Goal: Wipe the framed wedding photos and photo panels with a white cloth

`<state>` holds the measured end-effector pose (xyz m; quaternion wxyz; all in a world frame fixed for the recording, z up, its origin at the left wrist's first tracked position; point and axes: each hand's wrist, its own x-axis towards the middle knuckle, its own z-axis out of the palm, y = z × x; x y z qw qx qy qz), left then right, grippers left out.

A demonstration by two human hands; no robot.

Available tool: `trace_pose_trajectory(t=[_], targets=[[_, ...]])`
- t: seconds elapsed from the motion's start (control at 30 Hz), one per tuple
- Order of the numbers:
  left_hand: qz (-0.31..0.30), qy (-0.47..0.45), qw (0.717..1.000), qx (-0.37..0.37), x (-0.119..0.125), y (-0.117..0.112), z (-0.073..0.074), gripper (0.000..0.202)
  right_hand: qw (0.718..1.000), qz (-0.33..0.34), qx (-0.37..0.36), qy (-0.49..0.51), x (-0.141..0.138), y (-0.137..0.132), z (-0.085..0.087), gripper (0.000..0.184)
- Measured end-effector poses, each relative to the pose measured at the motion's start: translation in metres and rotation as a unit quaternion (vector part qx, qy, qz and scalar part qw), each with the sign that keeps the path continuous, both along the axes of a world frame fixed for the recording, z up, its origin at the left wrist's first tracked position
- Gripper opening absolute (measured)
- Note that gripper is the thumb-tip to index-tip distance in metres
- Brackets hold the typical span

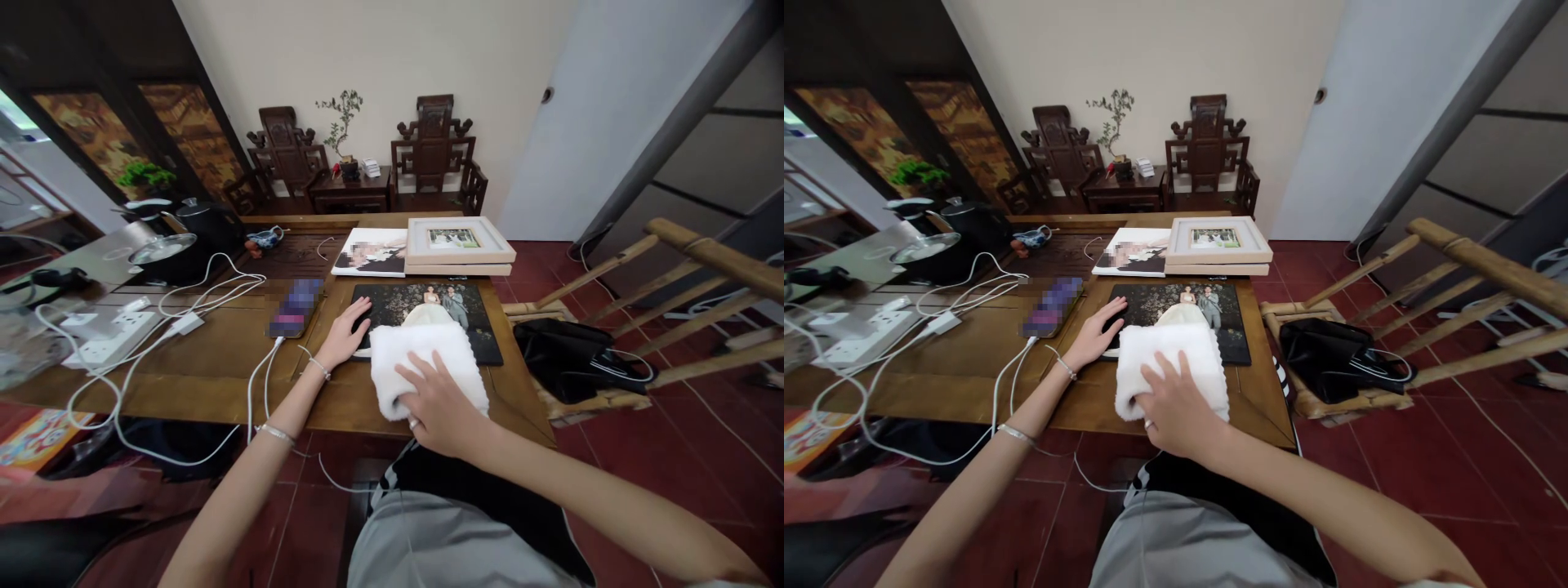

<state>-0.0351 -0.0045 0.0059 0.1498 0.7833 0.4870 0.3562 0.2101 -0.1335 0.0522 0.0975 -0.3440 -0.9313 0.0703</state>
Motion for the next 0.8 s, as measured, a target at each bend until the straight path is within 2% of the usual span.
trace_pose_trajectory(t=[0.07,0.17,0.37,0.53,0.67,0.8], targets=[[-0.001,-0.001,1.0,-0.001,0.0,0.0,0.0,0.045,1.0,0.006,-0.013,0.006,0.001,-0.001,0.002,0.031],[-0.004,-0.003,1.0,-0.005,0.0,0.0,0.0,0.046,0.999,-0.022,-0.028,0.022,-0.001,0.018,0.009,0.037],[-0.005,0.005,1.0,-0.007,-0.001,0.001,0.0,0.046,0.998,-0.068,-0.002,0.017,-0.016,0.099,0.03,0.038],[0.005,0.005,1.0,-0.017,0.0,-0.002,0.004,0.046,0.996,-0.085,0.018,0.03,-0.031,0.152,0.035,0.041],[0.003,0.004,1.0,-0.016,0.001,-0.003,0.005,0.046,0.993,-0.11,0.025,0.025,-0.038,0.167,0.033,0.041],[0.003,0.002,1.0,-0.013,0.0,-0.002,0.004,0.046,0.992,-0.124,0.02,0.021,-0.039,0.167,0.033,0.041]])
